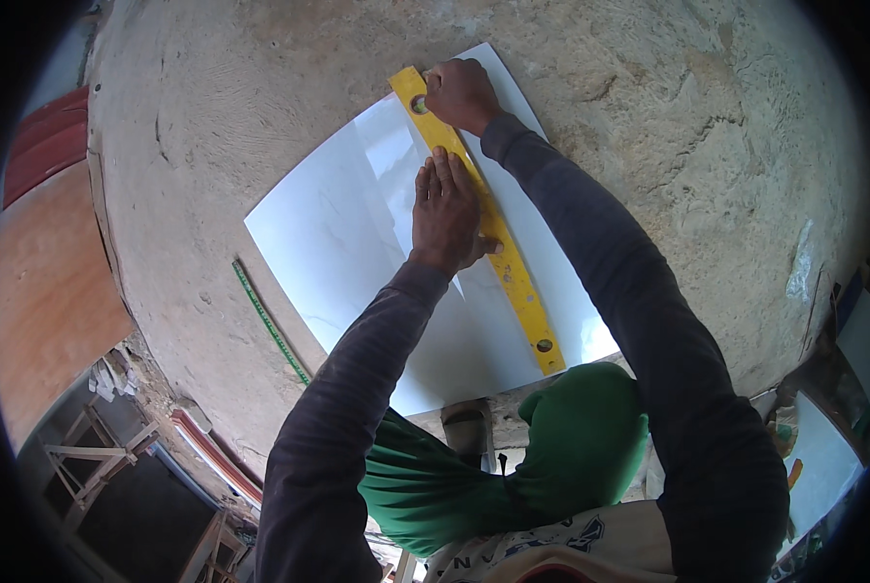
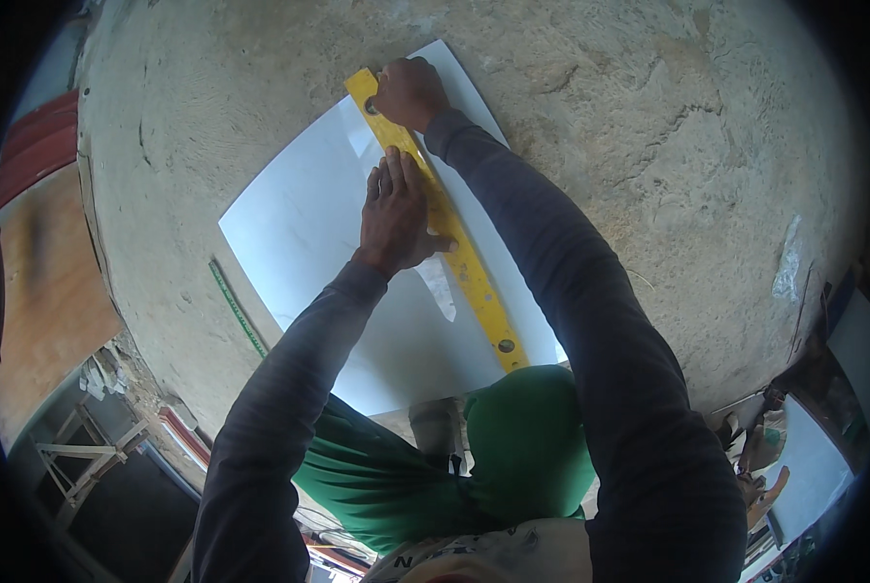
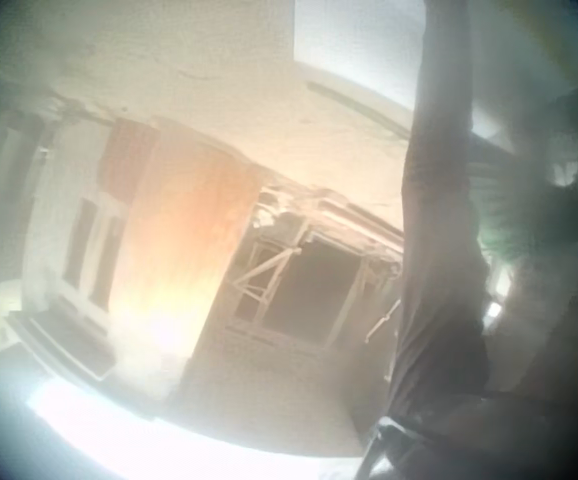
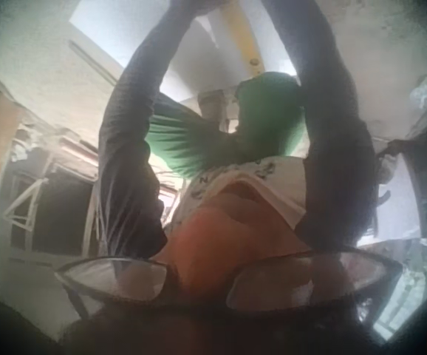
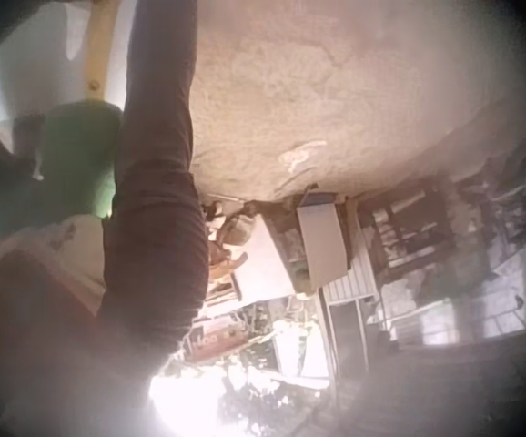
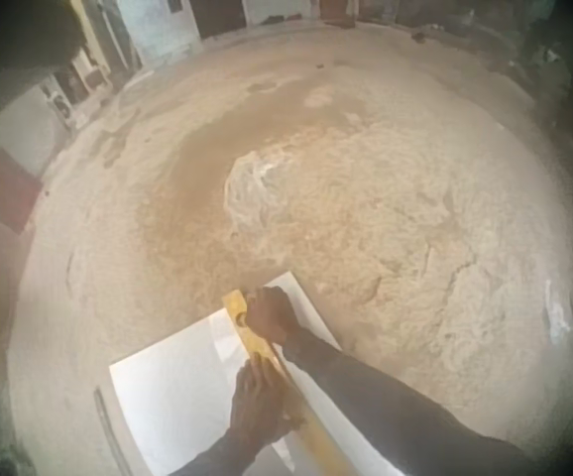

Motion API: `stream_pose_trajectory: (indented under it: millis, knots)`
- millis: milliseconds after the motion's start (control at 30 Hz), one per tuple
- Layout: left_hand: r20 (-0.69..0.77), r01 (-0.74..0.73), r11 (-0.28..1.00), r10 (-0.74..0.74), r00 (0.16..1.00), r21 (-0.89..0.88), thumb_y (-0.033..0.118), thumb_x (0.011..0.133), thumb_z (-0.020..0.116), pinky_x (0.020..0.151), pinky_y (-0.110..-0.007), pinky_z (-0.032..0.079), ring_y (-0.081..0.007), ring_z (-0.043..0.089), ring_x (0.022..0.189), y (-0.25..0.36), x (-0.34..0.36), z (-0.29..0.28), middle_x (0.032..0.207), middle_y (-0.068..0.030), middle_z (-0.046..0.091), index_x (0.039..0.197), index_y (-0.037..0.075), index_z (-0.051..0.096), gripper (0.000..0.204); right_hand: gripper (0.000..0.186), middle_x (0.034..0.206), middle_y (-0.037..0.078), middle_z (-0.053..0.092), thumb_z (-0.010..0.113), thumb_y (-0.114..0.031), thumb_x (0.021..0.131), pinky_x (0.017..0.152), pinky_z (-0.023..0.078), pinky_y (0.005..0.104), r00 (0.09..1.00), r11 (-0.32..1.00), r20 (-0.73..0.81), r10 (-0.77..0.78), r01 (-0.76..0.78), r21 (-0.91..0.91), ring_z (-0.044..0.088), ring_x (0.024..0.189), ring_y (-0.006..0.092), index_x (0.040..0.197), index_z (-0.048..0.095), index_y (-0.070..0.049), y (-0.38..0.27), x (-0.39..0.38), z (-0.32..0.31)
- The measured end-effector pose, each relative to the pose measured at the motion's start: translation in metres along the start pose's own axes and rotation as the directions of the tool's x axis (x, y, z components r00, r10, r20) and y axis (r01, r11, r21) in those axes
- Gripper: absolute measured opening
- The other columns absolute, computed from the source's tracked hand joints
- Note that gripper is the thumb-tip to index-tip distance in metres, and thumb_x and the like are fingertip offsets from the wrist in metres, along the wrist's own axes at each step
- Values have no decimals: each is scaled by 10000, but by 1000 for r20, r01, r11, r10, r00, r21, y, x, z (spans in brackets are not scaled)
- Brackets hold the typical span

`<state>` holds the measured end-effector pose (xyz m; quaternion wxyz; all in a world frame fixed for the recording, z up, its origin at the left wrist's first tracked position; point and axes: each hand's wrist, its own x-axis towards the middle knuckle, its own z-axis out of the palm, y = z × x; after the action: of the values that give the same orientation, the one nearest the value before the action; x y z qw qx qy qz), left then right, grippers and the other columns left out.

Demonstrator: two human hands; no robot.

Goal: The person measures a tile with a measuring tape and marks it, then positions a level on the tile to mark along its edge.

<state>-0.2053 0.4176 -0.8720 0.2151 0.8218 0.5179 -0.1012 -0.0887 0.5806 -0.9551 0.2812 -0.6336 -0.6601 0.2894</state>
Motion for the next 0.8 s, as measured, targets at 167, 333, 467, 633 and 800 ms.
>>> stream_pose_trajectory:
  millis: [167, 333, 467, 633, 800]
  knots:
    - [-18, -14, 1000, 14, 1000, -4, 475, 631, 1065, 1367, -570, 217, -563, 293, 1632, 0, 6, 3, 1683, -479, 293, 1622, -219, 240, 1464, 312, 971, 258, 805, 881, -293, 802, 901, 642, 497, 999, 991, 25, -26, 29, -133, 799, 944, 429, 920, 834, -9, 1, 27, -5]
    - [-22, -1, 1000, 1, 1000, 20, 505, 663, 1047, 1366, -586, 212, -542, 277, 1647, -2, 1, 9, 1704, -461, 283, 1660, -186, 217, 1471, 326, 994, 248, 805, 852, -317, 798, 927, 622, 505, 993, 982, 75, -86, 98, -164, 779, 993, 442, 957, 840, -33, 16, -11, 14]
    - [-6, -40, 999, 40, 999, -27, 512, 667, 1049, 1360, -576, 209, -569, 286, 1624, -13, -5, 14, 1678, -443, 314, 1648, -165, 271, 1424, 338, 872, 224, 788, 819, -357, 838, 847, 622, 523, 989, 987, 108, -102, 114, -114, 767, 831, 435, 893, 829, -24, 11, -94, -10]
    - [-91, -55, 998, 54, 994, -9, 536, 687, 1031, 1355, -582, 221, -538, 296, 1643, -19, -2, 28, 1718, -446, 285, 1656, -134, 329, 1372, 290, 777, 246, 725, 686, -236, 932, 738, 587, 544, 993, 988, 72, -95, 103, -115, 717, 719, 449, 776, 735, 4, 18, -170, -32]
    - [-101, -62, 998, 65, 993, 26, 581, 684, 1015, 1357, -586, 209, -528, 323, 1637, -16, 0, 26, 1717, -456, 279, 1677, -156, 261, 1448, 212, 777, 206, 694, 655, -126, 950, 701, 568, 521, 993, 998, 100, -58, 62, -32, 682, 675, 412, 800, 714, 12, 25, -221, -44]
